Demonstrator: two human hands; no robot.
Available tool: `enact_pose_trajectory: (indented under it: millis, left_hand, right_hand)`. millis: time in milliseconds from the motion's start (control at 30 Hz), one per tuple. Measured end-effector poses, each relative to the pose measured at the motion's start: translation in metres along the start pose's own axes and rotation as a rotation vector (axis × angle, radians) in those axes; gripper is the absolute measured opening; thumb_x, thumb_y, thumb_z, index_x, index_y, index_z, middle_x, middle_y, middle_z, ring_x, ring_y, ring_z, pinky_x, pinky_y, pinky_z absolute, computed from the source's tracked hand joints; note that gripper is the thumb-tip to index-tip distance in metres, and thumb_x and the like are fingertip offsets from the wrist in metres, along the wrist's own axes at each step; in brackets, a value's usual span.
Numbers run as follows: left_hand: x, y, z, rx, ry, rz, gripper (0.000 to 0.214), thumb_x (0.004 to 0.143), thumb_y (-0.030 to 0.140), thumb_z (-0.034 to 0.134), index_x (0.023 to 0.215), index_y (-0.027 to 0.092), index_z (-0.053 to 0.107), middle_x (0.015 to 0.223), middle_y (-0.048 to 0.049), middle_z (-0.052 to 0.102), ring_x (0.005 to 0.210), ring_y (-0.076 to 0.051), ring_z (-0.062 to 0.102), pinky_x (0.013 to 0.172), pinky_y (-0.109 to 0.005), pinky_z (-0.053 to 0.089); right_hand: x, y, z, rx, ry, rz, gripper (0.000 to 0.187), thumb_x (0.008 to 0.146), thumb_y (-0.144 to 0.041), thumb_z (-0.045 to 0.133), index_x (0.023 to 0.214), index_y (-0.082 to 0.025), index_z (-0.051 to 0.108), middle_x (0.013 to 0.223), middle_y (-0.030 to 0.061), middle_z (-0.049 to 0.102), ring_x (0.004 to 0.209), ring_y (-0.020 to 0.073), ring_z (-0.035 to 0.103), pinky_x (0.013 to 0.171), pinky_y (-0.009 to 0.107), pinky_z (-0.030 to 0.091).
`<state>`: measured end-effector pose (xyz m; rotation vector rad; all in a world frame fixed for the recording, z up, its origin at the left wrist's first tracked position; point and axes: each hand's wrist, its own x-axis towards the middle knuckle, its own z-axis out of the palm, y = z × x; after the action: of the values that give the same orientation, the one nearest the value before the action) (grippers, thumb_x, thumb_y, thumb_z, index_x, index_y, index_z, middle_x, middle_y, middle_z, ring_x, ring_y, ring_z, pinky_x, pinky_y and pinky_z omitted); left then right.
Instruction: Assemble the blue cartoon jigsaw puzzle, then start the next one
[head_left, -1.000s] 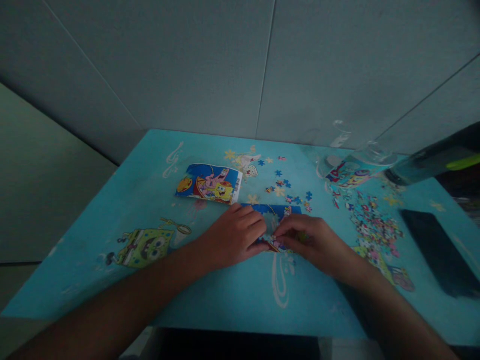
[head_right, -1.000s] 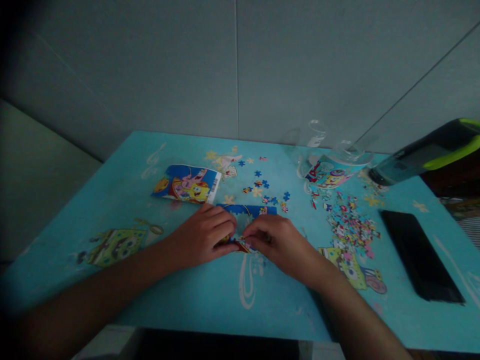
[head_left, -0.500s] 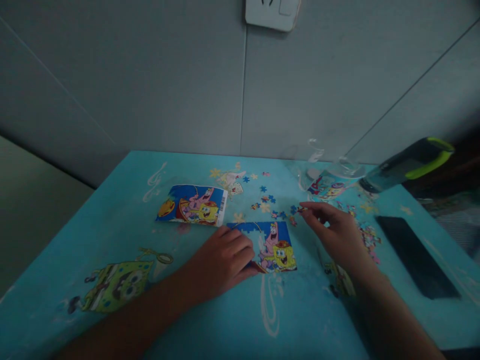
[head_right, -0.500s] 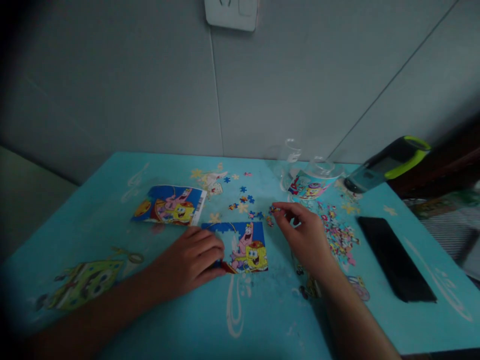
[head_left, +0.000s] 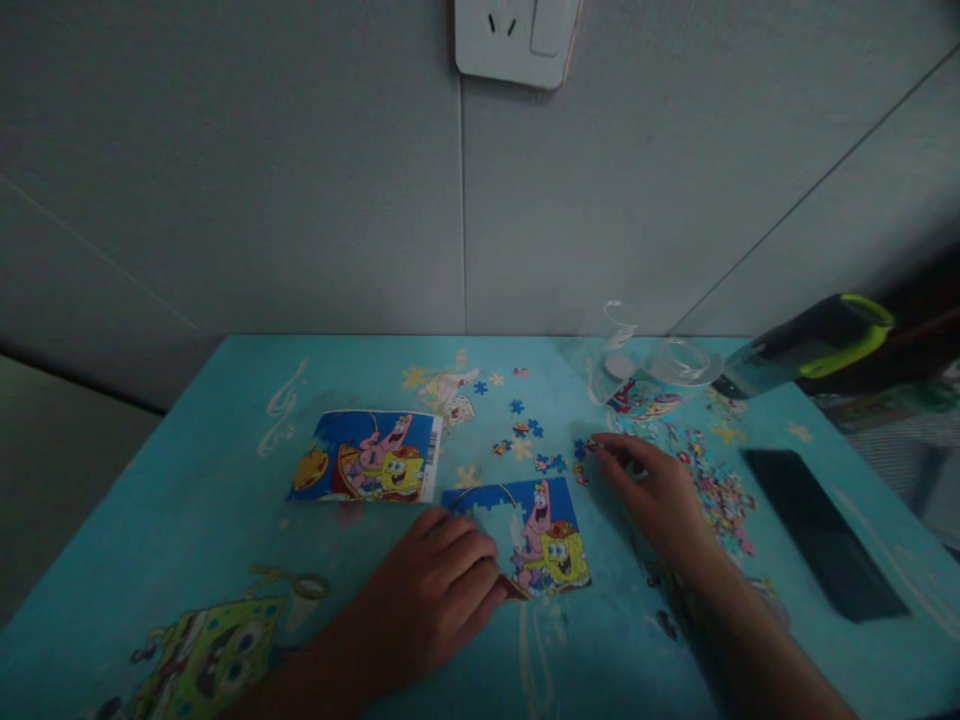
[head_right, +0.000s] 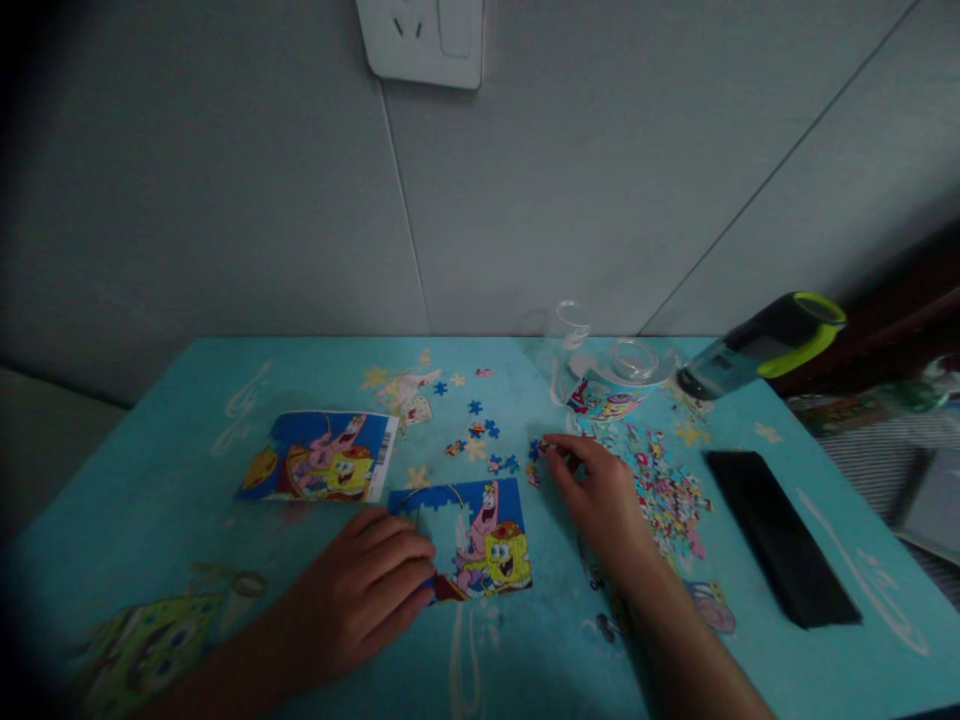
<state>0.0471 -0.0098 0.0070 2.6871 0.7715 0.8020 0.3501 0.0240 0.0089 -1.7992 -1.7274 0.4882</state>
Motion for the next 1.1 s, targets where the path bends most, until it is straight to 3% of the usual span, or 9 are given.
enact_pose_trajectory:
  millis: [267,467,867,1100]
  left_hand:
    - [-0.006,0.001,0.003,-0.139,0.006,-0.019,0.013,0.095,0.013,0.052,0.089,0.016,0.063,0.086,-0.0026,0.065,0.083,-0.018,0.054,0.079,-0.036,0.038]
    - [-0.008,0.001,0.006,-0.144,0.026,-0.037,0.019,0.095,0.013,0.048,0.085,0.018,0.063,0.080,-0.0026,0.063,0.080,-0.018,0.054,0.075,-0.035,0.041]
    - [-0.009,0.004,0.008,-0.166,0.029,-0.021,0.024,0.097,0.013,0.042,0.083,0.018,0.061,0.080,-0.0037,0.063,0.079,-0.018,0.055,0.077,-0.036,0.041]
    - [-0.006,0.004,0.002,-0.095,0.038,0.000,0.019,0.096,0.013,0.047,0.085,0.018,0.062,0.081,-0.0030,0.063,0.081,-0.018,0.056,0.079,-0.038,0.043]
  right_hand:
    - [0.005,-0.001,-0.002,0.028,0.092,0.062,0.029,0.093,-0.039,0.058,0.110,-0.021,0.074,0.100,0.0057,0.076,0.079,0.0203,0.065,0.074,0.034,0.051]
    - [0.010,0.006,0.002,0.052,0.093,0.098,0.033,0.094,-0.040,0.057,0.113,-0.018,0.073,0.101,0.0082,0.076,0.081,0.0223,0.068,0.076,0.036,0.053]
    - [0.018,0.008,0.016,0.042,0.053,-0.011,0.032,0.095,-0.036,0.056,0.117,-0.020,0.073,0.109,0.0110,0.075,0.095,0.0261,0.070,0.088,0.042,0.054]
    - [0.014,0.011,0.008,-0.019,-0.069,-0.190,0.025,0.092,-0.033,0.062,0.112,-0.023,0.075,0.106,0.0090,0.073,0.099,0.0253,0.066,0.094,0.042,0.050]
